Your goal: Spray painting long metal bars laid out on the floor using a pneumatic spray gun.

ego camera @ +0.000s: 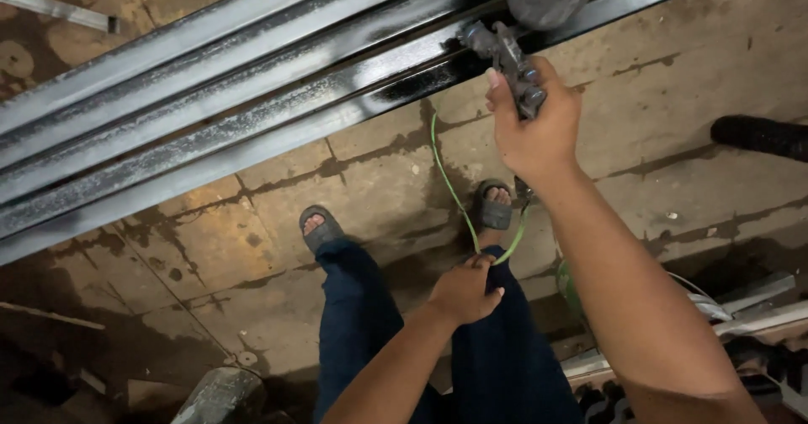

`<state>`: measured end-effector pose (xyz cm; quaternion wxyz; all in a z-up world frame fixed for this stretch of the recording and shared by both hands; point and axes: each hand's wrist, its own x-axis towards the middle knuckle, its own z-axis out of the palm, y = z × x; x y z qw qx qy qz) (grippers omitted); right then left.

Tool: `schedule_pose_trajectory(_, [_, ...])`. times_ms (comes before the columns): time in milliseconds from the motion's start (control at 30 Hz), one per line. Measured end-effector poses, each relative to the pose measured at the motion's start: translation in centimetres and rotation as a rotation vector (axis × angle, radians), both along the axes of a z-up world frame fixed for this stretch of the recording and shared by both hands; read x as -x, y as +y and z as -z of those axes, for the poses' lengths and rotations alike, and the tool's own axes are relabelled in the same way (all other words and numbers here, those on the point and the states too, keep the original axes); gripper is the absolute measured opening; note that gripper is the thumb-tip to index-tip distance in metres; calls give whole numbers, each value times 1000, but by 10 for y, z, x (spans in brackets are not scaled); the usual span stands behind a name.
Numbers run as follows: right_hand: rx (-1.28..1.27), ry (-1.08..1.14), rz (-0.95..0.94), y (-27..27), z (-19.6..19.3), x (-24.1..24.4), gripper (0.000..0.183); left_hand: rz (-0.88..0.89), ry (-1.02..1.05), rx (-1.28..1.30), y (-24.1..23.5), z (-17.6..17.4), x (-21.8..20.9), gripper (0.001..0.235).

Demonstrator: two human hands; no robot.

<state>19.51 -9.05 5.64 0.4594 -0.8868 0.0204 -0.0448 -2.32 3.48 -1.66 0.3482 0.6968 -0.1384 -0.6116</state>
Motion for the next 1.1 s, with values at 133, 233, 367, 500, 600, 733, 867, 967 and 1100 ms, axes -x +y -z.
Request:
schedule_pose_trajectory(133, [-62, -34, 48, 19, -2, -1, 15, -86, -86, 10, 9, 1, 3, 71])
schedule_pose_trajectory(233, [-63, -26, 28, 30, -6, 0, 16, -73, -80, 2, 15, -2, 2, 71])
schedule_pose_trajectory(367, [-43, 6, -9, 43, -7, 3, 15, -112, -94, 4, 21, -4, 9, 71])
schedule_pose_trajectory(500, [-19, 19, 2, 54, -4, 4, 16, -138, -74, 28, 23, 8, 14, 71])
schedule_pose_trajectory(600, [0, 56, -31, 56, -5, 6, 18, -123, -90, 8, 24, 2, 14, 67])
schedule_pose_trajectory(733, [-73, 68, -60, 65, -10, 6, 16, -109, -77, 8, 25, 5, 13, 70])
schedule_pose_trajectory(867, [-239, 103, -67, 68, -8, 6, 13, -129, -53, 7, 22, 9, 15, 70])
schedule_pose_trajectory(967, [-160, 83, -51, 67, -13, 1, 15, -103, -63, 16, 23, 10, 14, 72])
schedule_pose_trajectory(1100, [-124, 107, -10, 53, -2, 4, 18, -132, -39, 17, 26, 2, 13, 73])
